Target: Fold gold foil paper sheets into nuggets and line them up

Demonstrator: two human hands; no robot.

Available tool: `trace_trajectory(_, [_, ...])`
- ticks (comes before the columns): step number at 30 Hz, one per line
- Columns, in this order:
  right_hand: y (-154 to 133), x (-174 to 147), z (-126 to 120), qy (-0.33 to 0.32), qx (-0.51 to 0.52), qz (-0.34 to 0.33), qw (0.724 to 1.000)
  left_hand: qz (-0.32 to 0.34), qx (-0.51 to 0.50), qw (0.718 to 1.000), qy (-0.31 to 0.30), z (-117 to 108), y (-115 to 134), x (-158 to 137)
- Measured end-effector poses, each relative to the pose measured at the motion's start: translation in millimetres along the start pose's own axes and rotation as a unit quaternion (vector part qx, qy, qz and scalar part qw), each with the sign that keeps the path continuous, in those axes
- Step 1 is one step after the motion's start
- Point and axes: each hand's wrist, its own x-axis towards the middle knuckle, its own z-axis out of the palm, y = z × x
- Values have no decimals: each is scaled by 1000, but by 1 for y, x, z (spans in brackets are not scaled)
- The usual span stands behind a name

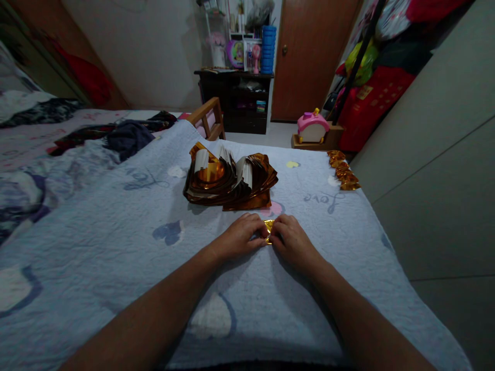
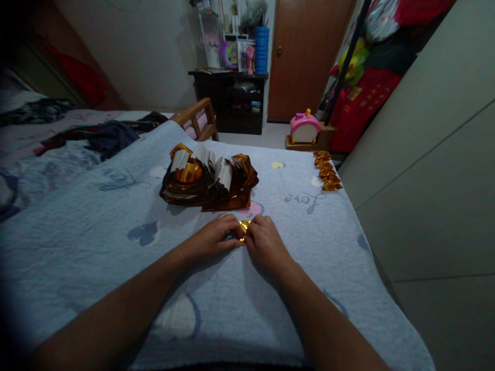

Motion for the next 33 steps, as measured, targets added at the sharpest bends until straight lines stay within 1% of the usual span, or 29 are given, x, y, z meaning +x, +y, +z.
trace_trajectory(6, [0, 1, 1, -7, -8, 2, 1000, -9, 6, 1000, 2, 0, 4, 0])
trace_trajectory(15, [1, 1, 3, 10, 2, -2, 1000, -10, 10, 1000, 4, 2, 4, 0])
trace_trajectory(23, [4, -1, 2, -3, 5, -18, 1000, -20, 12, 1000, 5, 2, 4, 1])
trace_trajectory(33, [-5, -3, -5, -17, -23, -29, 999, -24, 11, 1000, 0, 0, 6, 0])
